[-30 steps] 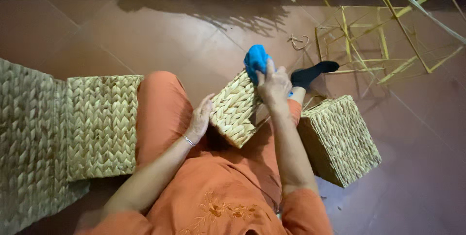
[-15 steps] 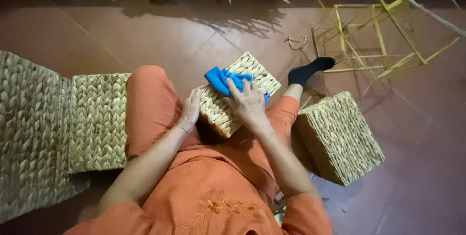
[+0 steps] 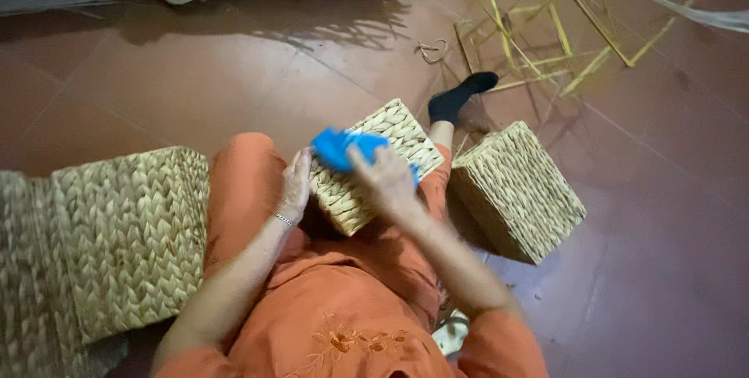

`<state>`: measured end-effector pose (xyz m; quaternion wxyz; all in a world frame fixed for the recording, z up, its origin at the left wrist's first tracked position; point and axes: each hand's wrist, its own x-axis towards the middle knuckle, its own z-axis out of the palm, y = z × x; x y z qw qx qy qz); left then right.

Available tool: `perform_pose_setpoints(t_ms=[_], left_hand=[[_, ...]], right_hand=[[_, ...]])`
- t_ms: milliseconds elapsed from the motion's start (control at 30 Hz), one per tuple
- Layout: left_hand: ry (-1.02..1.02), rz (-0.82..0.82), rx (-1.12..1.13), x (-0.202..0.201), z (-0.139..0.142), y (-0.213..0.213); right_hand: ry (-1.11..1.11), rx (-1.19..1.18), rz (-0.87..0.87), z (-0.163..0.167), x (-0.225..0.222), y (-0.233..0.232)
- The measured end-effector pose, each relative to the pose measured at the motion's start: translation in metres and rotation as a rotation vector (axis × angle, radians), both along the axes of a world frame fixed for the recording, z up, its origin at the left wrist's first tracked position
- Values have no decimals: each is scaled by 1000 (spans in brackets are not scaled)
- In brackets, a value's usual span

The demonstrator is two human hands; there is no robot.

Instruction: The person sits on the floor and wipes woven water-hyacinth storage baskets one at a time with a blue cloth, turning each basket over to clean its sides and lid, and sets cleaned baskets aside.

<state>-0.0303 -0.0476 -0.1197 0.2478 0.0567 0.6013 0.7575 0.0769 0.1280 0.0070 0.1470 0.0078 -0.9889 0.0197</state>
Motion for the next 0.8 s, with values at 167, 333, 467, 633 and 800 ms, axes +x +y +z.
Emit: perform_pose_setpoints(t_ms=[167,333,467,633,800], left_hand=[[248,5,-259,11,-10,4],[228,-30,-330,18,-16,-5],[314,-65,-250,17,-12,-20],[278,-91,-163,19,-3,-16],[235,-170,-285,23,12,-24]], right_hand=[[53,-8,-376,4,-35,87],[137,-127,-251,25,-16,17],[-84,-264,-83,39,30,-90],[-99,-291,-74,34,52,-74],[75,-110,-312,-4,11,12]])
